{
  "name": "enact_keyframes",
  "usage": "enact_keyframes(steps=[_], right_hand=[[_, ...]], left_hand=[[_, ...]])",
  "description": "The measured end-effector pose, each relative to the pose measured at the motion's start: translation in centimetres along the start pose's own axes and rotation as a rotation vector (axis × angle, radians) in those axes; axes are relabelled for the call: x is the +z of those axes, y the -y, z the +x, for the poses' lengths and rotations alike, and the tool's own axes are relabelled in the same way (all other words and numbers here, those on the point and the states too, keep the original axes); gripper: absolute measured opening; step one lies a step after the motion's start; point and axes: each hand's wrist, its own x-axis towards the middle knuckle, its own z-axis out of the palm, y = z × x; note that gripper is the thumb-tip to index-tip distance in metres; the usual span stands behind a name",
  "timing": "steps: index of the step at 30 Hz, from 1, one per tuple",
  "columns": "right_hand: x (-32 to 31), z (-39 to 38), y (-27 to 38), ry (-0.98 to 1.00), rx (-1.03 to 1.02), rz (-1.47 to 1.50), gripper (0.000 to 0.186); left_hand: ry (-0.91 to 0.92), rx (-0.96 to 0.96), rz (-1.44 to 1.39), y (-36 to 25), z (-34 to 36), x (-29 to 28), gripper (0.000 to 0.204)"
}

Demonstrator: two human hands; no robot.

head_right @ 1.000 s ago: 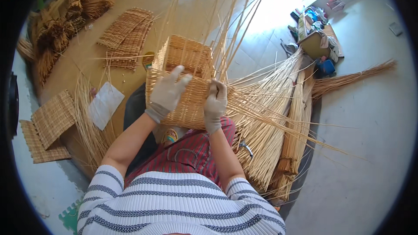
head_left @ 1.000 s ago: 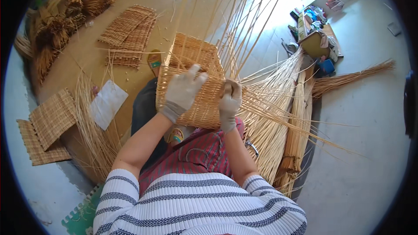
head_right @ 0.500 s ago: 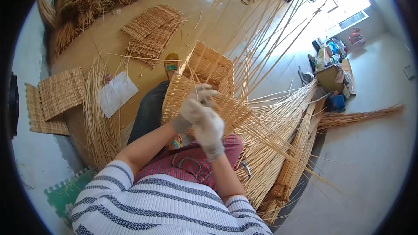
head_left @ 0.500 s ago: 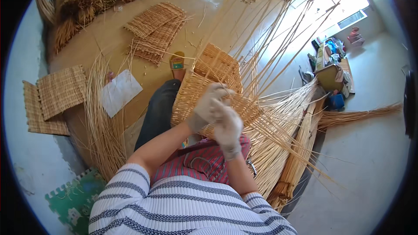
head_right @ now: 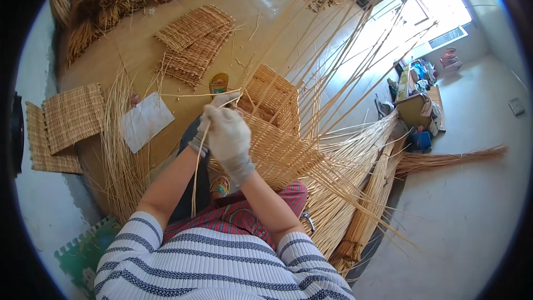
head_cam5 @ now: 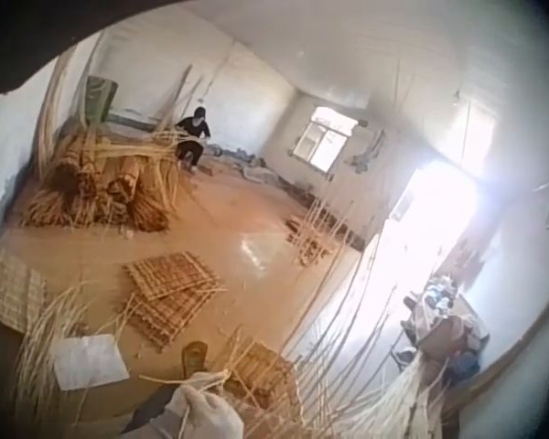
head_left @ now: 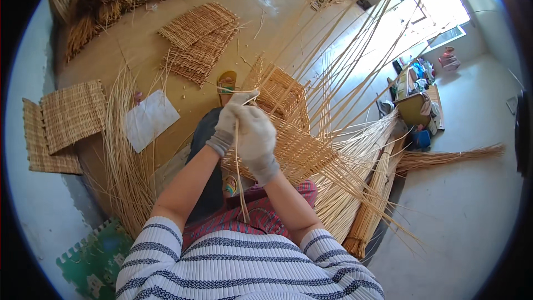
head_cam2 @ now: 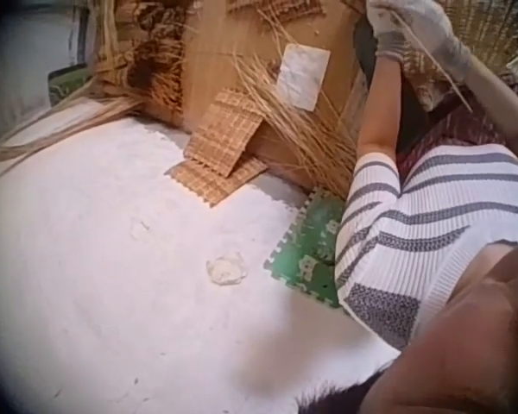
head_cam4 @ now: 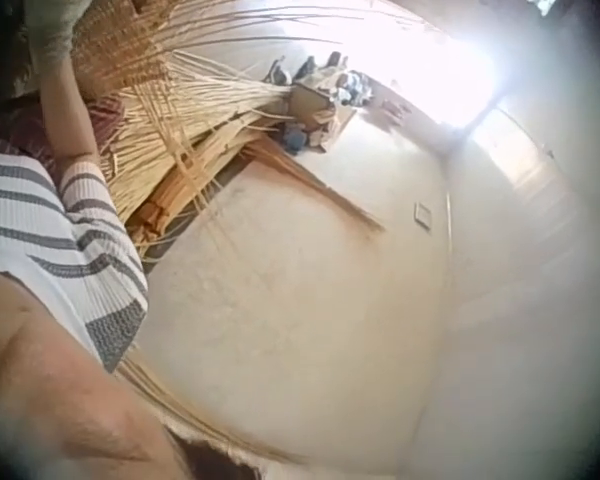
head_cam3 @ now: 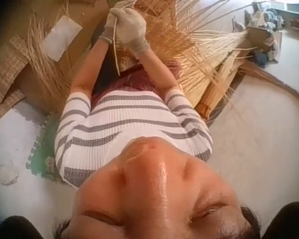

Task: The recorder weaves a large basket using wicker or rattan strands, including measuring with a tape and trimming with shears.

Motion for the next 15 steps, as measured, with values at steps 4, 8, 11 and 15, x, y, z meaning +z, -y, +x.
enact_keyframes(steps=[4,8,11,15], right_hand=[[0.4,-1.6,-0.4,0.018,0.003,0.075,0.028],[-0.5,-4.1,-1.7,-0.089,0.096,0.108,0.026],[-1.0,-6.3,-2.3,-0.087,0.096,0.17,0.031],[-2.4,-6.9,-3.4,-0.239,0.55,0.507,0.024]], left_hand=[[0.122,0.149,0.227,0.2,0.1,-1.4,0.041],[0.262,-0.073,0.291,-2.1,1.2,-2.7,0.032],[0.4,-0.342,0.321,-4.5,3.1,-4.1,0.034],[0.583,-0.184,0.49,-4.5,4.6,-3.4,0.023]])
